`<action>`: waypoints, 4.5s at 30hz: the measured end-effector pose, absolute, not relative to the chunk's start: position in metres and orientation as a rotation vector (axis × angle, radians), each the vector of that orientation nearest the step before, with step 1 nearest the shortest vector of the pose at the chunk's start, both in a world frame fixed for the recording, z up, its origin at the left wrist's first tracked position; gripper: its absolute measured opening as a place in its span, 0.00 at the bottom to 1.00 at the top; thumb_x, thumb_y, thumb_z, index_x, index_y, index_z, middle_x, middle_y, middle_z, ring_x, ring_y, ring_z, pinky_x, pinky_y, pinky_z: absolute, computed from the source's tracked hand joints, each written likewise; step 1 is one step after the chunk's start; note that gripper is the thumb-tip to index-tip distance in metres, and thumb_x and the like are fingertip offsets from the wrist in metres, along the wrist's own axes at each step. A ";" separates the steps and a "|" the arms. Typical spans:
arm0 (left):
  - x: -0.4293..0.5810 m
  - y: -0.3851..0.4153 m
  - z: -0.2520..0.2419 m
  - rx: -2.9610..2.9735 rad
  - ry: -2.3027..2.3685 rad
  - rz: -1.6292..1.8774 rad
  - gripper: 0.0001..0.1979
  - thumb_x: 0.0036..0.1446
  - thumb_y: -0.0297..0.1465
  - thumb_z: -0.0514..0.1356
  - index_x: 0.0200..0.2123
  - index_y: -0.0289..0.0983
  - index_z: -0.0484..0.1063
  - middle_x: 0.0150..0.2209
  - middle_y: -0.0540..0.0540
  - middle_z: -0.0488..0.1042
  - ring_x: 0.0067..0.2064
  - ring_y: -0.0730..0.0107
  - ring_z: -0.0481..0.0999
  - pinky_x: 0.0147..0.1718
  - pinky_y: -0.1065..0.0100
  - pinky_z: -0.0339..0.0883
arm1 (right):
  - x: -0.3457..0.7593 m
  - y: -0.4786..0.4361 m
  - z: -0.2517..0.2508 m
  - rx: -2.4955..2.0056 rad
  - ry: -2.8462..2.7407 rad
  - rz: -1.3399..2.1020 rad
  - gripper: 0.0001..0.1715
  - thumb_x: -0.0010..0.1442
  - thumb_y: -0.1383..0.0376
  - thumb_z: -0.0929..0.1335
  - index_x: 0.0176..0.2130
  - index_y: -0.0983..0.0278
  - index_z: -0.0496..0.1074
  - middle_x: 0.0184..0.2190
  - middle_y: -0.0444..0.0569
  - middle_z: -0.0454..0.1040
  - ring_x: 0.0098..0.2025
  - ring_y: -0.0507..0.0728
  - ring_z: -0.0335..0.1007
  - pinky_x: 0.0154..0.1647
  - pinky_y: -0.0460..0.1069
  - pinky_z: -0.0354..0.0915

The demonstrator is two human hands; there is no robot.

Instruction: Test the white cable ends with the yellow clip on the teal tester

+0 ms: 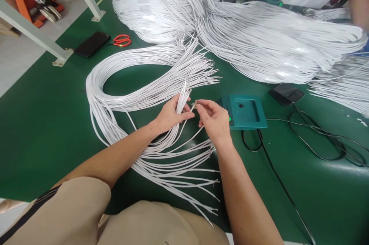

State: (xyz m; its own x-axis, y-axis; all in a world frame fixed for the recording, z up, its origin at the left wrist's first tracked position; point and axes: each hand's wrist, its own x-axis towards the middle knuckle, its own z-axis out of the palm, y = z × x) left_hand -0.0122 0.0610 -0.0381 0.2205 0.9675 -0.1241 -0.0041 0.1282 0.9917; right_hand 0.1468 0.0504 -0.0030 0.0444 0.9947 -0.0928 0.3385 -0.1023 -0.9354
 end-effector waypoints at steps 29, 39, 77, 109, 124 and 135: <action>-0.008 0.057 -0.037 1.198 1.069 0.974 0.25 0.48 0.34 0.68 0.47 0.37 0.62 0.30 0.51 0.74 0.28 0.73 0.75 0.21 0.77 0.63 | 0.145 0.052 -0.013 -1.418 -1.157 1.109 0.08 0.54 0.62 0.68 0.34 0.64 0.72 0.25 0.40 0.70 0.16 0.46 0.59 0.14 0.43 0.59; -0.010 0.057 -0.029 1.319 1.176 0.961 0.26 0.46 0.34 0.69 0.46 0.37 0.64 0.28 0.53 0.74 0.28 0.77 0.72 0.33 0.72 0.66 | 0.143 0.048 -0.009 -1.435 -1.207 1.142 0.19 0.59 0.51 0.66 0.29 0.64 0.72 0.15 0.37 0.63 0.14 0.46 0.58 0.17 0.44 0.57; -0.008 0.057 -0.033 1.118 0.880 0.938 0.26 0.52 0.34 0.66 0.53 0.37 0.67 0.28 0.52 0.70 0.28 0.76 0.73 0.20 0.78 0.61 | 0.153 0.055 -0.012 -1.392 -1.448 1.207 0.10 0.57 0.59 0.67 0.32 0.64 0.72 0.24 0.42 0.70 0.24 0.50 0.61 0.27 0.46 0.61; -0.009 0.069 -0.043 1.202 1.212 0.878 0.22 0.49 0.32 0.66 0.48 0.33 0.70 0.33 0.44 0.78 0.32 0.67 0.80 0.20 0.77 0.68 | 0.178 0.077 -0.011 -1.530 -2.390 -0.186 0.13 0.58 0.74 0.61 0.30 0.63 0.72 0.21 0.49 0.65 0.34 0.60 0.60 0.40 0.54 0.56; -0.006 0.070 -0.050 1.205 1.274 0.853 0.21 0.48 0.30 0.66 0.48 0.33 0.72 0.32 0.44 0.78 0.31 0.66 0.81 0.23 0.74 0.72 | 0.179 0.078 -0.011 -1.588 -2.378 -0.154 0.14 0.59 0.72 0.60 0.32 0.63 0.74 0.23 0.50 0.66 0.34 0.59 0.61 0.43 0.55 0.58; -0.012 0.072 -0.046 1.100 1.169 0.799 0.23 0.50 0.30 0.66 0.50 0.33 0.69 0.34 0.43 0.78 0.35 0.65 0.81 0.31 0.70 0.74 | 0.199 0.067 -0.016 -1.886 -2.010 -0.349 0.25 0.66 0.61 0.58 0.58 0.67 0.64 0.61 0.65 0.64 0.64 0.72 0.54 0.61 0.75 0.44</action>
